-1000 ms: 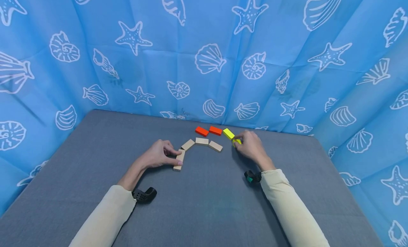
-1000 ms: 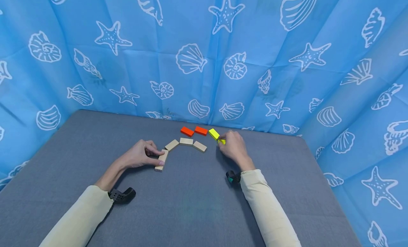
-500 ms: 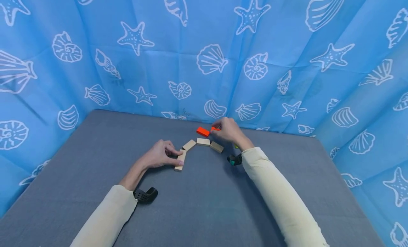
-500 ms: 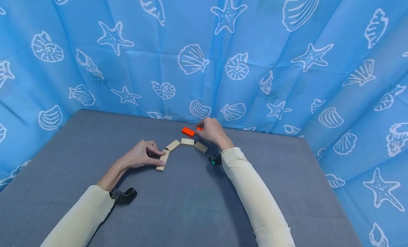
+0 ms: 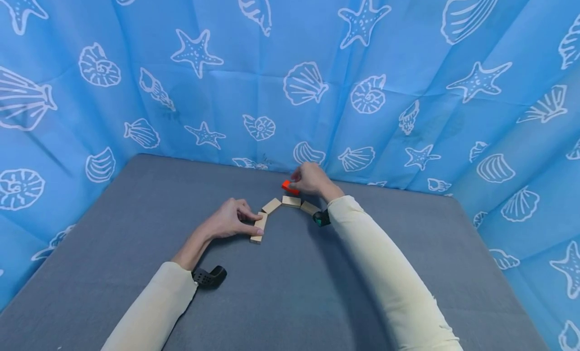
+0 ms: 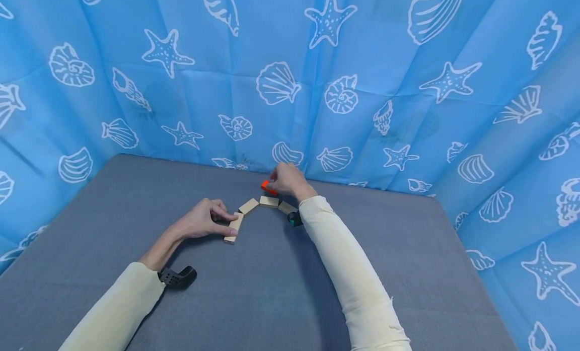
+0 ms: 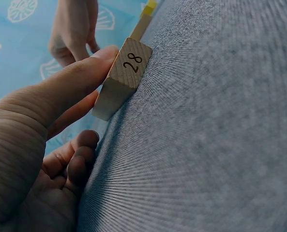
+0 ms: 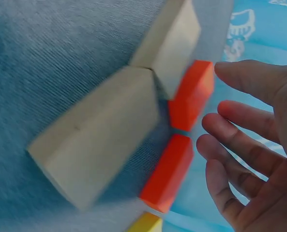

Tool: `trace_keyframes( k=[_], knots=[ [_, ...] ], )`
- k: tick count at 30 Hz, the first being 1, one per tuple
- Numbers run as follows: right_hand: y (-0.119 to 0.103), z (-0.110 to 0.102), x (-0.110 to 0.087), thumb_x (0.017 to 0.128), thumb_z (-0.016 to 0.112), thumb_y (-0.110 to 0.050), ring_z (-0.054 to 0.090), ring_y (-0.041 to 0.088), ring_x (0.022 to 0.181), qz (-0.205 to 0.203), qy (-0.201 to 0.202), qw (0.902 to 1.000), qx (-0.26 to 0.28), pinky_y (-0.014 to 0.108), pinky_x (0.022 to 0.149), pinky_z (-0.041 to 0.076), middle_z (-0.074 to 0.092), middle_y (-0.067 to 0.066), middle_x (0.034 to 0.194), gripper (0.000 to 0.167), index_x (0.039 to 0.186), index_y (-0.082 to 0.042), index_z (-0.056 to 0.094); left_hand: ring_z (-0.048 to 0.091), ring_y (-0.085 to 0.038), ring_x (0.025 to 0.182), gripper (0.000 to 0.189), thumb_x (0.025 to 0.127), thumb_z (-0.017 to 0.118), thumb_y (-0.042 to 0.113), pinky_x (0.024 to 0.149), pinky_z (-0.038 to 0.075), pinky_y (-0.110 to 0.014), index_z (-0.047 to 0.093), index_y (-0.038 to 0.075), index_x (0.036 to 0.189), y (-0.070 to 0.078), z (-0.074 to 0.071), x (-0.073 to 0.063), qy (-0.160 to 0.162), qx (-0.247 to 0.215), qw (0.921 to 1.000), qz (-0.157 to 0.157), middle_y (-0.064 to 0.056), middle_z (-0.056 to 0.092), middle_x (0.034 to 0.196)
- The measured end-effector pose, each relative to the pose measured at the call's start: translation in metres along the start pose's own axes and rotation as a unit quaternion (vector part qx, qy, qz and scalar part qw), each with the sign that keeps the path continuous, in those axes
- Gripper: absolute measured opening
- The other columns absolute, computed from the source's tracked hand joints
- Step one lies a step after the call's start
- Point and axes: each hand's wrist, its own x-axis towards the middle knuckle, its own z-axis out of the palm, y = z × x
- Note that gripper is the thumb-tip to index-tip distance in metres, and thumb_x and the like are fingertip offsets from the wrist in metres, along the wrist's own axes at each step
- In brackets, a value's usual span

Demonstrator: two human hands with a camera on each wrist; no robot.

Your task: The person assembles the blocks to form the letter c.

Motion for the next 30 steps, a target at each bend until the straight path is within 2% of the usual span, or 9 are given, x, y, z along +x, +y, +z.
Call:
trace_keyframes(
  k=[6,11,15,20,24,27,30],
  knots=[
    [0.002,0.012,0.004,0.090,0.080,-0.022,0.069,0.024,0.092,0.039,0.006,0.9988,0.029,0.038,0.081,0.055,0.074,0.014,0.109,0.032,0.114,-0.001,0.076,0.052,-0.021,0.081,0.044,0.076,0.091,0.036,0.072,0.042,-0.036,0.080,0.014,0.113,0.001,-0.001,0.000,-0.002,0.002,1.0000,-0.008,-0.002,0.063,0.091],
    [0.005,0.017,0.004,0.090,0.079,-0.021,0.068,0.028,0.101,0.053,0.006,0.9975,0.046,0.041,0.085,0.054,0.074,0.014,0.112,0.032,0.114,0.000,0.076,0.052,-0.021,0.081,0.045,0.075,0.092,0.036,0.072,0.042,-0.036,0.080,0.015,0.113,0.001,0.000,0.000,-0.001,-0.001,0.9999,-0.011,-0.002,0.063,0.090],
    [0.008,0.020,0.002,0.091,0.079,-0.020,0.068,0.027,0.100,0.057,0.005,0.9962,0.065,0.039,0.084,0.054,0.074,0.013,0.111,0.032,0.116,0.000,0.076,0.053,-0.021,0.082,0.044,0.075,0.092,0.035,0.072,0.042,-0.036,0.080,0.014,0.112,0.000,0.001,0.001,-0.002,-0.003,0.9999,-0.013,-0.002,0.063,0.090],
    [0.010,0.018,-0.004,0.091,0.078,-0.019,0.066,0.024,0.094,0.044,0.020,0.9932,0.106,0.036,0.079,0.054,0.074,0.012,0.109,0.033,0.118,-0.001,0.075,0.053,-0.021,0.082,0.044,0.075,0.092,0.036,0.072,0.042,-0.036,0.080,0.014,0.111,0.000,0.000,0.000,-0.002,-0.009,0.9999,-0.010,-0.002,0.064,0.090],
    [0.008,0.013,-0.014,0.091,0.078,-0.019,0.062,0.022,0.081,0.032,0.036,0.9872,0.152,0.033,0.069,0.050,0.074,0.010,0.102,0.031,0.118,-0.002,0.075,0.053,-0.021,0.081,0.044,0.075,0.091,0.035,0.072,0.042,-0.035,0.080,0.013,0.111,0.000,-0.001,-0.001,-0.002,-0.014,0.9999,-0.002,-0.002,0.064,0.090],
    [0.008,0.011,-0.023,0.091,0.078,-0.020,0.060,0.021,0.076,0.008,0.050,0.9852,0.164,0.031,0.065,0.047,0.073,0.008,0.098,0.031,0.117,-0.004,0.076,0.053,-0.021,0.081,0.044,0.075,0.091,0.035,0.072,0.042,-0.035,0.080,0.012,0.111,-0.001,-0.001,-0.001,-0.001,-0.014,0.9999,0.002,-0.002,0.064,0.089],
    [0.006,0.009,-0.036,0.090,0.079,-0.019,0.060,0.022,0.079,-0.025,0.062,0.9845,0.162,0.031,0.065,0.046,0.072,0.008,0.099,0.030,0.117,-0.005,0.077,0.053,-0.021,0.081,0.044,0.075,0.092,0.035,0.072,0.043,-0.036,0.080,0.013,0.111,-0.002,-0.001,0.000,0.000,-0.013,0.9999,0.002,-0.002,0.064,0.089]
  ],
)
